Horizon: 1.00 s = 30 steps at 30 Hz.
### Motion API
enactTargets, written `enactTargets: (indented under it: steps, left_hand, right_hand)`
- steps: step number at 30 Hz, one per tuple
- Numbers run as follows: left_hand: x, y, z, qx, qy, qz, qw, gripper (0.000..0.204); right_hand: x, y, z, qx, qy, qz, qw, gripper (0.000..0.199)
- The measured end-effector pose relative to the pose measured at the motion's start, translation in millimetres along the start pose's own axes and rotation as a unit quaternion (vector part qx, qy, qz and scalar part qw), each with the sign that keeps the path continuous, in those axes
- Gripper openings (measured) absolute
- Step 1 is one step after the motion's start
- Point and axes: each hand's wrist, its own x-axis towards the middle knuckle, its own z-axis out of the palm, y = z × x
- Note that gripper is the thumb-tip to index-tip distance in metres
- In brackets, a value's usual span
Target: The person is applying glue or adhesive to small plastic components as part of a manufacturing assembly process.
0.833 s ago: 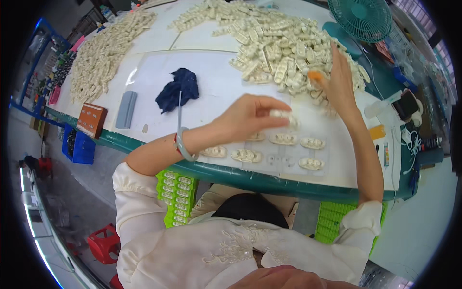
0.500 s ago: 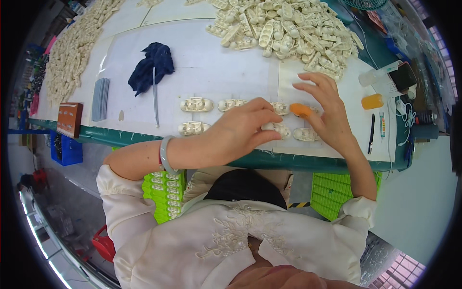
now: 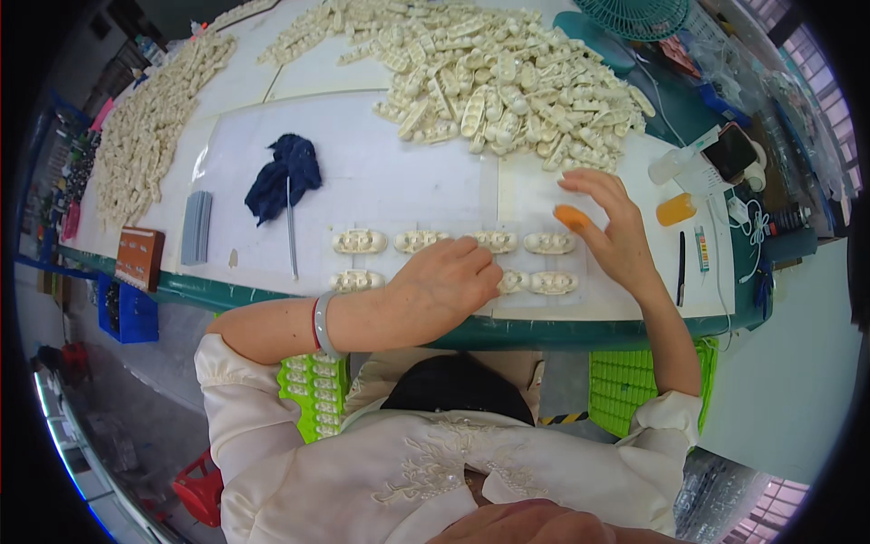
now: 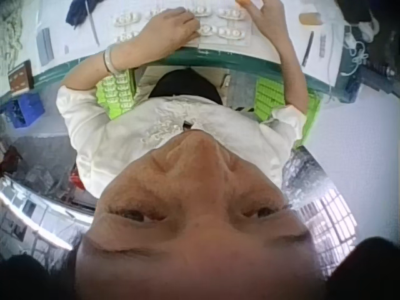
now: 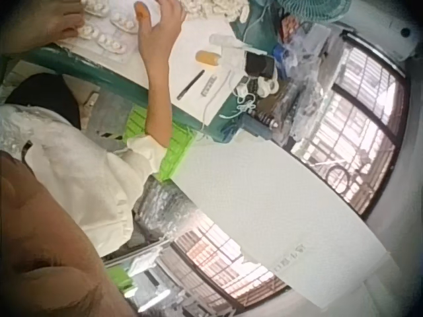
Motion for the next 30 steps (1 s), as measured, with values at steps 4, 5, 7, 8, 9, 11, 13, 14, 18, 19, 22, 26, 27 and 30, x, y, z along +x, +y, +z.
enactTargets:
  steps: [4,5,7,8,9,11,13,14,18,19,22,26,27,30]
  left_hand:
    - [2,-4,-4,-0.011,0.009,0.004,1.0,0.014]
    - [1,-6,-5,-0.009,0.005,-0.005,1.0,0.013]
    - [-2,-12,-6,-0.01,-0.011,-0.01,1.0,0.013]
    - [-5,-14,-7,-0.044,-0.009,-0.001,0.999,0.014]
    - [-7,-15,-6,-0.05,-0.011,0.007,0.999,0.012]
    - [-9,-15,-5,-0.065,-0.006,0.025,0.998,0.01]
    - [-10,-15,-5,-0.073,-0.004,0.011,0.997,0.012]
    - [-10,-15,-7,-0.075,-0.009,-0.002,0.997,0.014]
    - [-6,-34,-28,-0.109,0.017,-0.057,0.992,0.026]
    - [-3,-51,-35,-0.113,0.067,-0.076,0.988,0.031]
    - [18,-129,-55,-0.029,0.14,-0.15,0.978,0.068]
    - [37,-220,-41,-0.047,0.147,-0.298,0.942,0.098]
    - [42,-237,-34,-0.054,0.15,-0.31,0.937,0.102]
    - [55,-278,-24,-0.07,0.167,-0.344,0.921,0.103]
  right_hand:
    - [56,17,3,-0.01,0.01,-0.004,1.0,0.029]
    - [70,21,3,0.004,0.006,0.006,1.0,0.029]
    - [85,26,3,0.017,-0.011,0.025,0.999,0.028]
    - [90,27,3,0.016,-0.025,0.032,0.999,0.027]
    - [92,27,4,0.015,-0.034,0.039,0.999,0.027]
    - [92,25,8,0.001,-0.056,0.022,0.998,0.027]
    - [93,24,11,0.008,-0.063,0.005,0.998,0.026]
    - [95,23,12,-0.006,-0.051,0.005,0.999,0.026]
    - [132,32,1,-0.101,0.048,-0.084,0.99,0.028]
    - [149,37,-2,-0.142,0.087,-0.108,0.98,0.028]
    - [215,59,2,-0.205,0.104,-0.136,0.964,0.032]
    - [313,99,40,-0.245,0.036,-0.089,0.965,0.037]
    - [333,111,49,-0.26,0.007,-0.06,0.964,0.042]
    - [383,135,75,-0.293,-0.08,0.012,0.953,0.054]
